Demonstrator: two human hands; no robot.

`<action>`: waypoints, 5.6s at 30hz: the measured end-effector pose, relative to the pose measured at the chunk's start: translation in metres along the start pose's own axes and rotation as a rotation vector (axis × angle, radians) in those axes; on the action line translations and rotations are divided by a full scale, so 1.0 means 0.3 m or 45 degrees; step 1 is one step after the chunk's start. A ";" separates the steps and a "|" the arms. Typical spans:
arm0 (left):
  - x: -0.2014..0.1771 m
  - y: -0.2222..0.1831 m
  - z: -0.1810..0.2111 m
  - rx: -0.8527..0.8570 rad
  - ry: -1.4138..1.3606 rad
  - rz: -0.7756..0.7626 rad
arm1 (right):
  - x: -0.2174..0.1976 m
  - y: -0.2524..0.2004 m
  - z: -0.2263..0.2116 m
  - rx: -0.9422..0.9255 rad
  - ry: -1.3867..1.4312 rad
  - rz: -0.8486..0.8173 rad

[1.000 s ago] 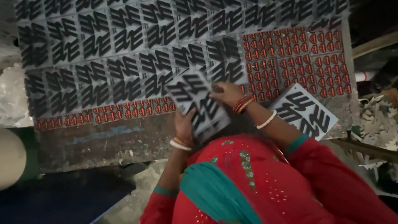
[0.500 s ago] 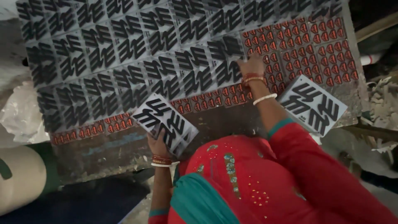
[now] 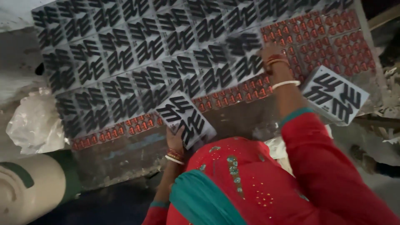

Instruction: The person picks up and stacks printed stickers or labels into organized piles on a workbench.

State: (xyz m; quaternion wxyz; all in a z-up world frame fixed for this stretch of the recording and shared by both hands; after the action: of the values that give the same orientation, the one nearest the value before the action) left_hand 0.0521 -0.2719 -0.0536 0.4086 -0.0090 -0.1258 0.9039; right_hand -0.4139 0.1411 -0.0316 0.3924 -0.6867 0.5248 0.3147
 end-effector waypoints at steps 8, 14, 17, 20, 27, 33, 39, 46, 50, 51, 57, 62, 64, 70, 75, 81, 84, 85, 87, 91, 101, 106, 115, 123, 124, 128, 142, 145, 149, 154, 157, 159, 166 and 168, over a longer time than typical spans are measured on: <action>-0.233 0.018 0.025 -0.020 0.163 -0.035 | -0.425 -0.438 -0.544 -0.288 -0.433 0.420; -0.303 0.091 -0.041 -0.001 -0.012 -0.073 | -0.288 -0.309 -0.461 -0.326 -0.593 0.337; -0.275 0.077 -0.002 -0.114 -0.025 -0.104 | -0.328 -0.362 -0.544 -0.427 -0.286 0.357; -0.279 0.081 -0.043 -0.159 -0.084 -0.099 | -0.268 -0.375 -0.599 -0.467 0.030 0.187; -0.274 0.071 0.013 -0.036 0.119 -0.096 | 0.287 0.037 -0.109 -0.288 -0.867 0.023; -0.275 0.079 -0.028 -0.051 0.023 -0.158 | -0.156 -0.438 -0.673 0.511 -0.080 -0.152; -0.276 0.086 -0.013 0.033 0.157 -0.197 | 0.049 -0.293 -0.506 0.495 0.472 -0.183; -0.290 0.084 -0.013 -0.021 0.231 -0.146 | -0.012 -0.424 -0.632 0.772 0.400 -0.332; -0.284 0.074 0.006 -0.018 0.244 -0.179 | 0.045 -0.382 -0.649 0.449 0.494 -0.277; -0.279 0.083 -0.002 -0.024 0.230 -0.182 | 0.054 -0.347 -0.664 0.246 0.313 -0.267; -0.276 0.070 0.011 0.006 0.222 -0.190 | 0.127 -0.231 -0.603 0.001 -0.219 0.248; -0.284 0.049 0.038 -0.007 0.300 -0.154 | 0.005 -0.388 -0.681 0.632 0.356 -0.160; -0.271 0.073 0.044 -0.039 0.315 -0.147 | -0.002 -0.348 -0.650 0.668 0.511 -0.173; -0.262 0.064 0.046 -0.037 0.113 -0.204 | 0.004 -0.354 -0.667 0.412 0.207 -0.229; -0.271 0.057 0.032 0.009 0.228 -0.179 | -0.025 -0.390 -0.679 0.461 0.311 -0.133; -0.269 0.059 0.048 0.101 0.249 -0.167 | 0.067 -0.369 -0.830 -0.602 -0.188 0.194; -0.265 0.052 0.048 -0.003 0.229 -0.145 | 0.128 -0.385 -0.801 -0.122 -0.364 -0.041; -0.267 0.055 0.035 0.006 0.228 -0.148 | 0.090 -0.340 -0.738 -0.123 -0.362 -0.033; -0.277 0.061 0.011 0.030 0.228 -0.144 | -0.009 -0.275 -0.703 -0.564 -0.201 0.165; -0.268 0.058 0.035 0.072 0.204 -0.178 | -0.317 -0.491 -0.871 -0.487 -0.254 0.105; -0.265 0.072 0.025 0.068 0.162 -0.237 | -0.111 -0.494 -0.718 -0.429 -0.559 -0.012; -0.261 0.075 -0.039 -0.222 -0.298 -0.231 | -0.046 -0.708 -0.884 -0.637 0.123 -0.158; -0.285 0.093 -0.025 -0.153 0.125 -0.189 | 0.251 -0.457 -0.681 -0.086 0.068 -0.063; -0.281 0.081 0.009 -0.052 0.187 -0.119 | 0.395 -0.302 -0.677 0.069 0.240 -0.053; -0.284 0.083 0.015 -0.054 0.184 -0.116 | 0.379 -0.329 -0.725 0.068 0.236 -0.055; -0.271 0.064 0.041 -0.022 0.125 -0.147 | 0.440 -0.337 -0.701 0.406 0.796 -0.214; -0.270 0.067 0.057 -0.021 0.087 -0.134 | 0.409 -0.334 -0.842 0.324 1.004 -0.386; -0.271 0.071 0.041 -0.062 0.128 -0.149 | 0.363 -0.354 -0.892 0.319 0.802 -0.391; -0.270 0.067 0.033 -0.106 0.085 -0.138 | 0.370 -0.390 -0.899 0.434 0.564 -0.423; -0.267 0.062 0.032 -0.158 0.074 -0.119 | 0.377 -0.299 -0.957 -0.202 -0.149 -0.244; -0.276 0.047 0.027 -0.353 0.088 -0.085 | 0.123 -0.457 -1.118 -0.133 0.071 -0.230; -0.278 0.057 0.050 -0.168 0.216 -0.118 | -0.014 -0.500 -1.216 -0.684 -0.396 -0.026; -0.283 0.071 0.038 -0.010 0.229 -0.135 | 0.073 -0.569 -1.169 -0.551 -0.704 -0.211; -0.288 0.080 0.013 -0.120 0.185 -0.187 | 0.151 -0.531 -1.068 -0.520 -0.696 -0.282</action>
State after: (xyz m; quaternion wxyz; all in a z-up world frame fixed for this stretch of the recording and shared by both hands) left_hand 0.0913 -0.3520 -0.0631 0.4808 -0.0845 -0.1387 0.8617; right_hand -0.2418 -0.1363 0.1218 0.4046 -0.6941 0.2492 0.5408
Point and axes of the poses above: each hand's wrist, its own y-axis towards the middle knuckle, its own x-axis out of the palm, z = x × y, the point moved 8 cm from there along y, towards the middle knuckle, and after that the axes turned 2 degrees about -y, right-handed, at the moved point
